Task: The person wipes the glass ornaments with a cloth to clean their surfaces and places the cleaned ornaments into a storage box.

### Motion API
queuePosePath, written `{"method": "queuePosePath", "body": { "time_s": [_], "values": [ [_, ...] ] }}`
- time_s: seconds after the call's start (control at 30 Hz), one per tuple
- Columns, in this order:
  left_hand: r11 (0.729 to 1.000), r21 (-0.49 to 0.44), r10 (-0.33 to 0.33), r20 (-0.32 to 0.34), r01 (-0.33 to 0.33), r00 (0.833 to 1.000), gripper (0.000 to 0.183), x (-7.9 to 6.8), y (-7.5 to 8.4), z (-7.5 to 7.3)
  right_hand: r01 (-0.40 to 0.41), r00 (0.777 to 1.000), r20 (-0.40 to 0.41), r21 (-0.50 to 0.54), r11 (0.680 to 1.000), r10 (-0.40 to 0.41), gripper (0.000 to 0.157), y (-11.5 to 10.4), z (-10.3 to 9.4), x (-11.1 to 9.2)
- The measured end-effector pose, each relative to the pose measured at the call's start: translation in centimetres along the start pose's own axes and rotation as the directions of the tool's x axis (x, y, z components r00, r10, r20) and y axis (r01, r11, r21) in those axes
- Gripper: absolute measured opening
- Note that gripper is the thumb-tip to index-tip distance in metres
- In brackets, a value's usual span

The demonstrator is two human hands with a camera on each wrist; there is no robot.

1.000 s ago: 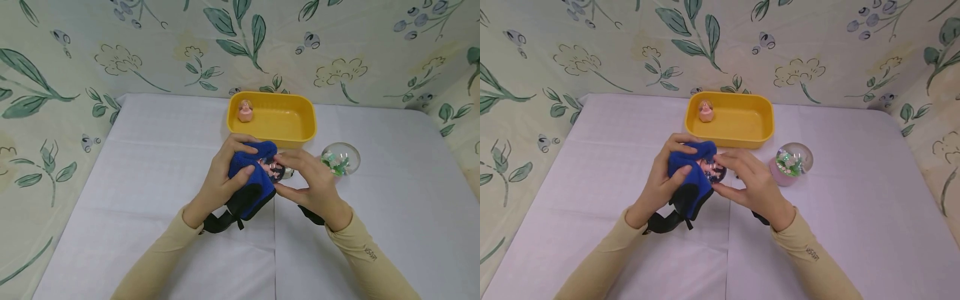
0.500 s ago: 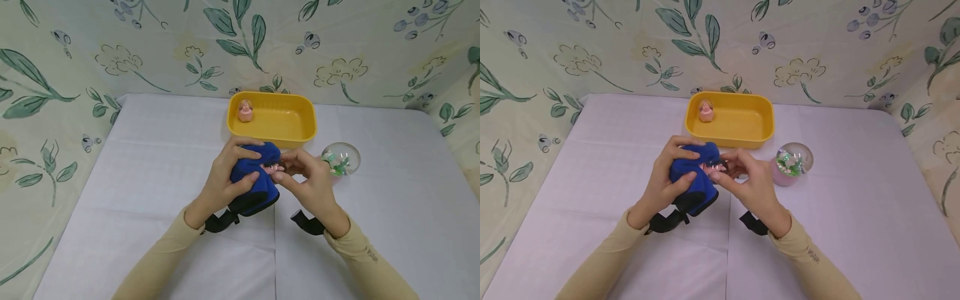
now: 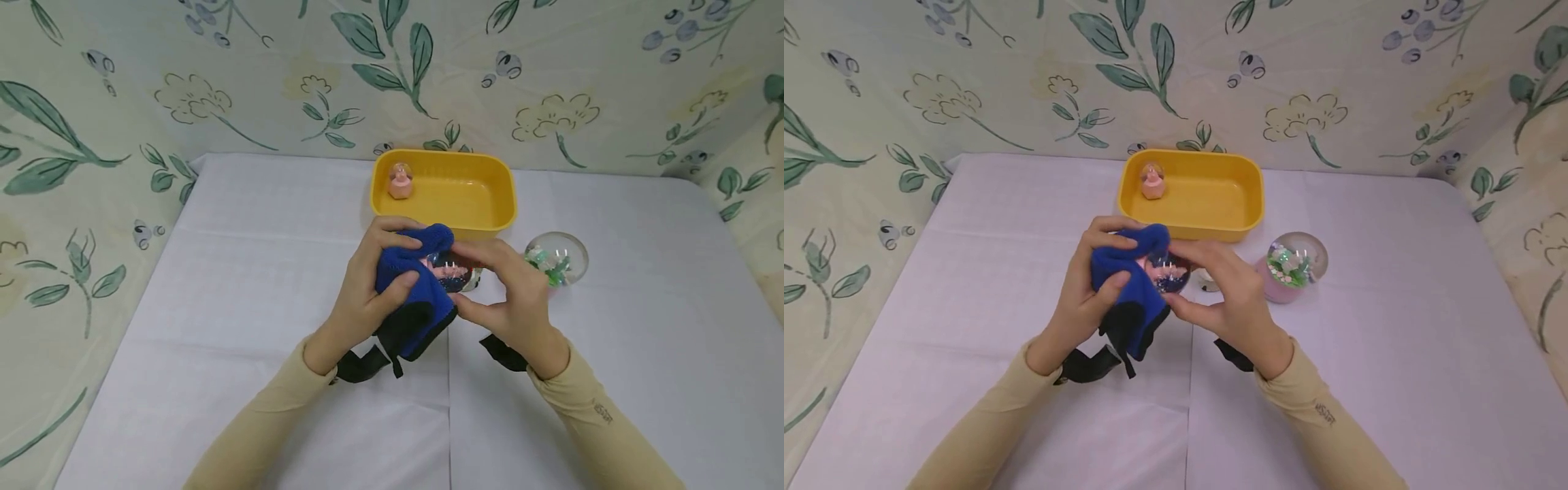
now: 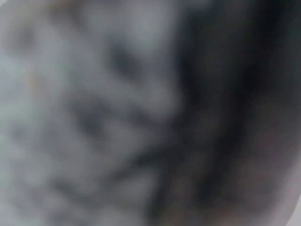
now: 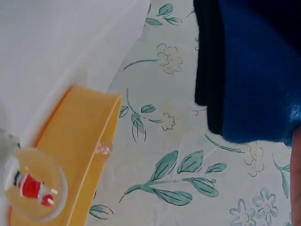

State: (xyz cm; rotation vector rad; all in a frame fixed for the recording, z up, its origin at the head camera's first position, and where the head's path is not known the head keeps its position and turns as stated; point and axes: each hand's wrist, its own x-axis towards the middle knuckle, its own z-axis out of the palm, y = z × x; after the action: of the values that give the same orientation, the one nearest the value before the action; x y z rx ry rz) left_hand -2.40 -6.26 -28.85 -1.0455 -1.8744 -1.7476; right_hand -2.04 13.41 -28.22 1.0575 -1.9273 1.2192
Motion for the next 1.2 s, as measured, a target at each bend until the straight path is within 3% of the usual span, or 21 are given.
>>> {"method": "queuePosePath", "body": {
  "time_s": [0.13, 0.2, 0.3, 0.37, 0.5, 0.63, 0.73, 0.83, 1.0, 1.2],
  "values": [
    [0.983, 0.117, 0.132, 0.059, -0.138, 0.989, 0.037, 0.1, 0.0, 0.2, -0.166, 0.985, -0.023, 0.097, 0.981, 0.169, 0.060, 0.0, 0.2, -0.4],
    [0.968, 0.163, 0.180, 0.095, -0.193, 0.979, 0.035, 0.0, 0.0, 0.2, -0.252, 0.966, -0.009, 0.192, 0.948, 0.259, 0.060, 0.0, 0.3, -0.5],
    [0.952, 0.195, 0.217, 0.122, -0.237, 0.969, 0.035, -0.1, 0.0, 0.2, -0.366, 0.924, 0.017, 0.325, 0.872, 0.381, 0.052, 0.0, 0.4, -0.7],
    [0.954, 0.193, 0.215, 0.098, -0.230, 0.972, 0.038, -0.1, 0.0, 0.1, -0.415, 0.898, 0.028, 0.388, 0.823, 0.439, 0.042, -0.1, 0.3, -0.7],
    [0.972, 0.149, 0.186, -0.005, -0.183, 0.983, 0.047, 0.1, -0.1, -0.2, -0.474, 0.863, 0.053, 0.433, 0.767, 0.503, 0.031, 0.0, 0.2, -0.7],
    [0.984, 0.096, 0.160, -0.078, -0.152, 0.984, 0.052, 0.1, -0.3, -0.7, -0.484, 0.852, 0.102, 0.526, 0.700, 0.513, 0.033, 0.2, 0.2, -0.6],
    [0.988, 0.069, 0.145, -0.096, -0.138, 0.985, 0.053, 0.0, -0.4, -1.0, -0.487, 0.843, 0.137, 0.605, 0.630, 0.520, 0.036, 0.2, 0.2, -0.5],
    [0.990, 0.071, 0.130, -0.101, -0.123, 0.986, 0.054, -0.1, -0.4, -1.3, -0.497, 0.829, 0.151, 0.638, 0.588, 0.538, 0.039, 0.1, 0.0, -0.2],
    [0.993, 0.085, 0.086, -0.121, -0.076, 0.989, 0.055, -0.5, -0.5, -2.0, -0.503, 0.806, 0.116, 0.651, 0.569, 0.580, 0.040, 0.1, -0.3, 0.5],
    [0.994, 0.095, 0.056, -0.140, -0.043, 0.989, 0.056, -0.9, -0.5, -3.1, -0.482, 0.810, 0.060, 0.636, 0.603, 0.584, 0.042, 0.9, -0.5, 1.6]
  ]
}}
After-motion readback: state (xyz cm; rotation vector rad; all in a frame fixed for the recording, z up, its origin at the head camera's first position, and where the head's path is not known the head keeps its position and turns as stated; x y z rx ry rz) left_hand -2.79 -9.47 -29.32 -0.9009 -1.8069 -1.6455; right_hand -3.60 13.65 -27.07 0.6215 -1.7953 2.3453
